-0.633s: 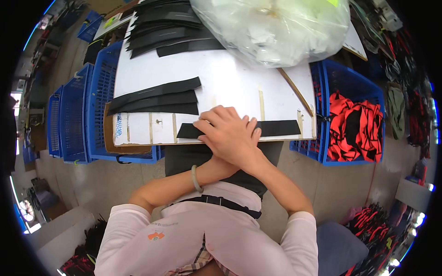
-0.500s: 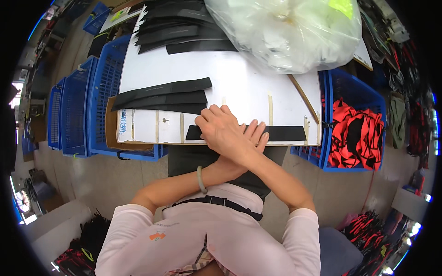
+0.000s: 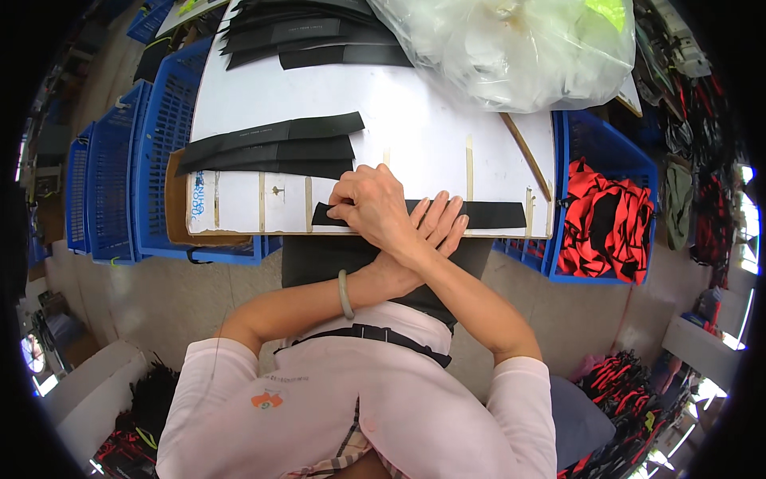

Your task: The worker is applying adhesive tape to black fabric straps and folding them as part of a manufacturing assembly process.

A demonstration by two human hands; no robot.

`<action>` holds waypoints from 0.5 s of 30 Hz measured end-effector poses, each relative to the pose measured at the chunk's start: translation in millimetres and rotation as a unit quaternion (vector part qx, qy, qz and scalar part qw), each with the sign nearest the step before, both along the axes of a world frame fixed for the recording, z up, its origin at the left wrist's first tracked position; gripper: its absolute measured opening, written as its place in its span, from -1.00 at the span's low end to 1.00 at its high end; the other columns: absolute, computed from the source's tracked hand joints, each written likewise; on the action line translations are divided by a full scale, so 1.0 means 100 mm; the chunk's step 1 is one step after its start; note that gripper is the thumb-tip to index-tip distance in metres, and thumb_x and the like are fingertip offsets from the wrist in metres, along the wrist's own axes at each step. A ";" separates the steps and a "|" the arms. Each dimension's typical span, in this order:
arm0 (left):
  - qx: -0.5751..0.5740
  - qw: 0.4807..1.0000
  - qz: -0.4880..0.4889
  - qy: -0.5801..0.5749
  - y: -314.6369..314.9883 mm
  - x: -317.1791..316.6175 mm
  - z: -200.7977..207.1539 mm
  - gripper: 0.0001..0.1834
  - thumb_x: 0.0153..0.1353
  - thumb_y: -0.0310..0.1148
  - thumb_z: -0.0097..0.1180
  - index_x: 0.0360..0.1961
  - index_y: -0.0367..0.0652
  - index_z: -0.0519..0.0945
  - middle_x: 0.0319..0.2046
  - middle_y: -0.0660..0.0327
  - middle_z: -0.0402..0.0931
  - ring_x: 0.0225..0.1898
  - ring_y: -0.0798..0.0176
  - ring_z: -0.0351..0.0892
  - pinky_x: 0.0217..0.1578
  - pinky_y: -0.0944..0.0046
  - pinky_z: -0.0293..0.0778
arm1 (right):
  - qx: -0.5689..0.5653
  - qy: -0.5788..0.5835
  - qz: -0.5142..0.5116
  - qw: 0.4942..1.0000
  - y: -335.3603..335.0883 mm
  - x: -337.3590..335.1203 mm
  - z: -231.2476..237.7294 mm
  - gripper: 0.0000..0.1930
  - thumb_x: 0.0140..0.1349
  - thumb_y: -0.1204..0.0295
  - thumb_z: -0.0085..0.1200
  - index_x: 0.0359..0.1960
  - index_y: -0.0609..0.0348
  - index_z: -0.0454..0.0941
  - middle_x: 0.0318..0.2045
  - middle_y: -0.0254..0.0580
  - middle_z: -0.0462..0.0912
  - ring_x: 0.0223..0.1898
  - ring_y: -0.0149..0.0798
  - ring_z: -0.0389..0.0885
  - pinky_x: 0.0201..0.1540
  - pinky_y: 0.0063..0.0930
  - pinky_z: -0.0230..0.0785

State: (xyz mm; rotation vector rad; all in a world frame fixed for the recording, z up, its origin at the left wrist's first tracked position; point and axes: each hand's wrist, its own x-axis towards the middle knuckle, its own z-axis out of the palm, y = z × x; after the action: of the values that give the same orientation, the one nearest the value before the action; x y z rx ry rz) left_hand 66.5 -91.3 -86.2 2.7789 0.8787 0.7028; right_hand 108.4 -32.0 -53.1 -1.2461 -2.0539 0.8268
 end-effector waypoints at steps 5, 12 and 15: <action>-0.007 1.000 -0.002 -0.011 0.00 0.00 0.00 -0.36 0.30 -0.23 -0.21 0.32 -0.43 0.16 0.36 -0.23 0.08 0.40 -0.25 0.06 0.36 -0.16 0.01 | 0.009 0.002 -0.007 1.000 -0.01 0.01 -0.03 -0.85 -0.11 0.40 0.34 -0.62 0.15 0.62 -0.62 -0.33 0.55 -0.45 -0.23 0.46 -0.31 -0.34 0.19; 0.004 1.000 0.027 0.009 -0.05 0.07 -0.02 -0.40 0.30 -0.25 -0.21 0.30 -0.38 0.19 0.34 -0.20 0.13 0.37 -0.23 0.13 0.35 -0.16 0.05 | -0.056 0.069 -0.017 0.996 -0.07 0.08 0.16 -0.84 -0.04 0.51 0.33 -0.40 0.19 0.63 -0.45 -0.31 0.60 -0.40 -0.33 0.51 -0.21 -0.47 0.30; -0.159 0.967 0.038 -0.193 -0.02 0.09 -0.07 -0.49 0.16 -0.36 0.00 0.18 -0.17 0.41 0.03 -0.10 0.38 0.08 -0.16 0.36 0.09 -0.15 0.29 | -0.093 0.184 -0.081 0.975 -0.07 0.31 0.60 -0.89 0.10 0.60 0.21 -0.32 0.30 0.61 -0.37 -0.25 0.57 -0.31 -0.41 0.52 -0.17 -0.57 0.37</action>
State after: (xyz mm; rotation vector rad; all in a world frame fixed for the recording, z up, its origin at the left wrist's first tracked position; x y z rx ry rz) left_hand 75.3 -93.4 -93.1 2.2345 0.9225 0.9756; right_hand 139.2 -39.0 7.4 -1.2318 -1.5894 1.1003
